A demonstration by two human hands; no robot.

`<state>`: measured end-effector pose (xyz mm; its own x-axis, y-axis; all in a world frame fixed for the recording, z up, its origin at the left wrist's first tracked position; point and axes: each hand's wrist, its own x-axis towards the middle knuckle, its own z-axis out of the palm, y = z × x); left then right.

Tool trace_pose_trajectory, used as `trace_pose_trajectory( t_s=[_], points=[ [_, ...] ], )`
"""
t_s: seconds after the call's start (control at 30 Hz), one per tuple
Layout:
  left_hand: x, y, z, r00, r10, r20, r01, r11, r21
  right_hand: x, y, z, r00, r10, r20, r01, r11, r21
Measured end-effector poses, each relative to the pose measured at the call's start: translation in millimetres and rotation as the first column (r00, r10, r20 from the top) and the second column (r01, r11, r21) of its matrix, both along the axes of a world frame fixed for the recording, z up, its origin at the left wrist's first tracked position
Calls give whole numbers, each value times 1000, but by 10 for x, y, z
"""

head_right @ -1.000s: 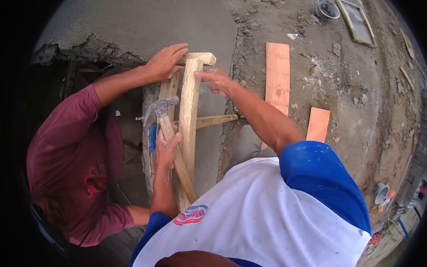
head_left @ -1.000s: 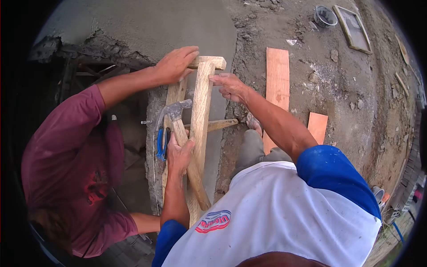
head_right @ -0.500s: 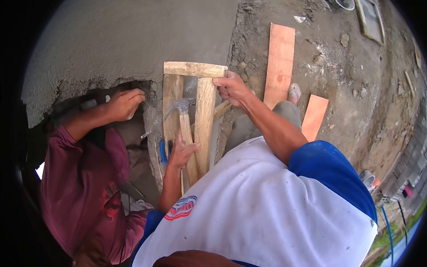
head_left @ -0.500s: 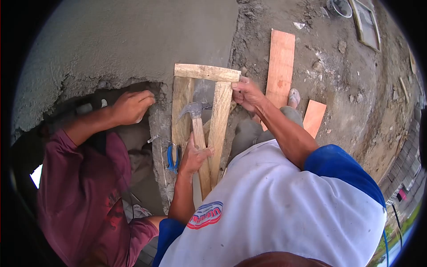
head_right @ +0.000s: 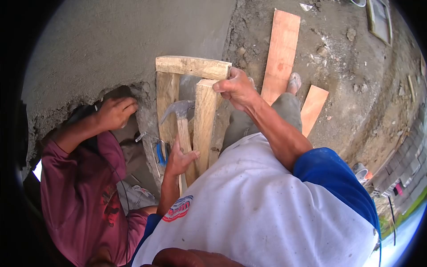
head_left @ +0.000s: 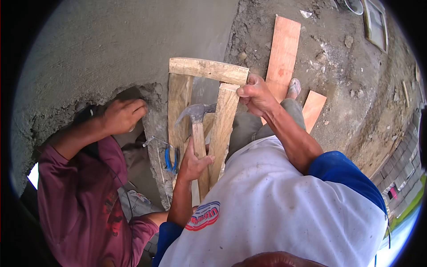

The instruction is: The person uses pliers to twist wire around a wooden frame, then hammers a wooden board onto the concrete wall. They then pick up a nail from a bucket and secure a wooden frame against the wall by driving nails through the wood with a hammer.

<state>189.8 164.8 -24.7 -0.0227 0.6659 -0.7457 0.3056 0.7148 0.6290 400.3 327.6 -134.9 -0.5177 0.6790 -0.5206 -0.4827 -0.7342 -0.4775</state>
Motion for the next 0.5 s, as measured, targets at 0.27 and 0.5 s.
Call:
trace_pose_trajectory(
  t_s=[0.27, 0.5],
  points=[
    [-6, -187, -311, 1000, 16, -5, -15, 999, 46, 181, 92, -117, 972, 189, 142, -213, 960, 183],
    [-37, -169, -482, 973, -139, -187, 141, 990, 2, 324, 101, -192, 985, 144, 97, -171, 911, 375]
  ],
)
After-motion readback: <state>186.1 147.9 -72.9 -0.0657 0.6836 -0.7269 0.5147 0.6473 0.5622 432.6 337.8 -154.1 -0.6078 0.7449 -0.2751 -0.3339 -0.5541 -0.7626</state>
